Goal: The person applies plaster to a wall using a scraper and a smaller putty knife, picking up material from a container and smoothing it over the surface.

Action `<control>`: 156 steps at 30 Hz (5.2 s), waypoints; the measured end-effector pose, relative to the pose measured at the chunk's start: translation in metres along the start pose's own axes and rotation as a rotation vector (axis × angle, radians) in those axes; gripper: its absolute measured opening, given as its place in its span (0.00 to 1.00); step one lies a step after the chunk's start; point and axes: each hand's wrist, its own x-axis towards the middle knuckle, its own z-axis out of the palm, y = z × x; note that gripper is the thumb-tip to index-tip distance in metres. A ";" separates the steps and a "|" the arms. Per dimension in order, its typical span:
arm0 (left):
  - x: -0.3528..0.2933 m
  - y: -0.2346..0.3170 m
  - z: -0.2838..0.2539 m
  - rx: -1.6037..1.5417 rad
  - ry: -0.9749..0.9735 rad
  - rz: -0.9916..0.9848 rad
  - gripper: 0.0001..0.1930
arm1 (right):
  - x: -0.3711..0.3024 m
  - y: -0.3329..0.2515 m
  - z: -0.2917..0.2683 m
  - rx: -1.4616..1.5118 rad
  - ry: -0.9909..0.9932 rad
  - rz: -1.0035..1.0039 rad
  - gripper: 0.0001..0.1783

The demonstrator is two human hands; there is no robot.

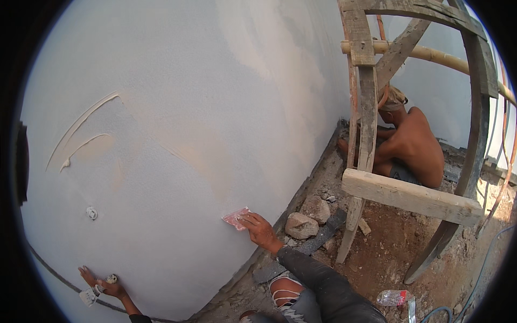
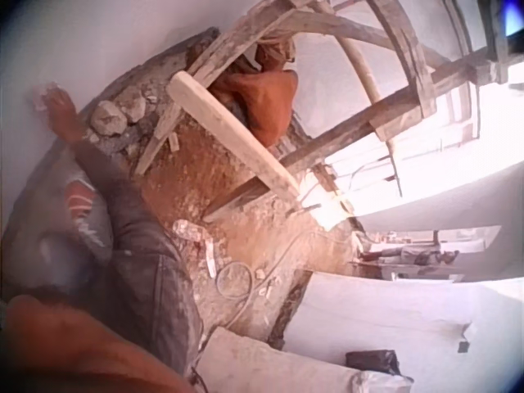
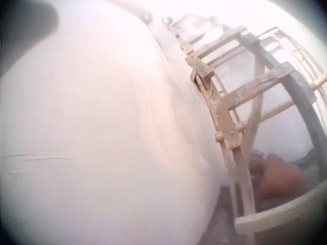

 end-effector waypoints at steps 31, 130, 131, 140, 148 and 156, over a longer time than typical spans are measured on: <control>0.011 0.054 0.016 0.045 -0.053 0.092 0.32 | -0.167 0.026 0.153 -0.048 0.095 0.449 0.33; -0.052 0.472 0.198 -0.642 -1.119 -0.681 0.14 | -0.271 -0.007 -0.123 0.596 0.143 1.137 0.13; -0.055 0.472 0.203 -0.657 -1.106 -0.646 0.14 | -0.272 -0.007 -0.121 0.612 0.137 1.142 0.13; -0.055 0.477 0.208 -0.613 -1.143 -0.636 0.16 | -0.284 0.004 -0.103 0.663 0.148 1.123 0.14; -0.050 0.477 0.203 -0.603 -1.168 -0.654 0.16 | -0.271 -0.007 -0.101 0.672 0.158 1.110 0.14; -0.056 0.477 0.208 -0.641 -1.142 -0.645 0.16 | -0.270 -0.007 -0.104 0.699 0.045 1.128 0.14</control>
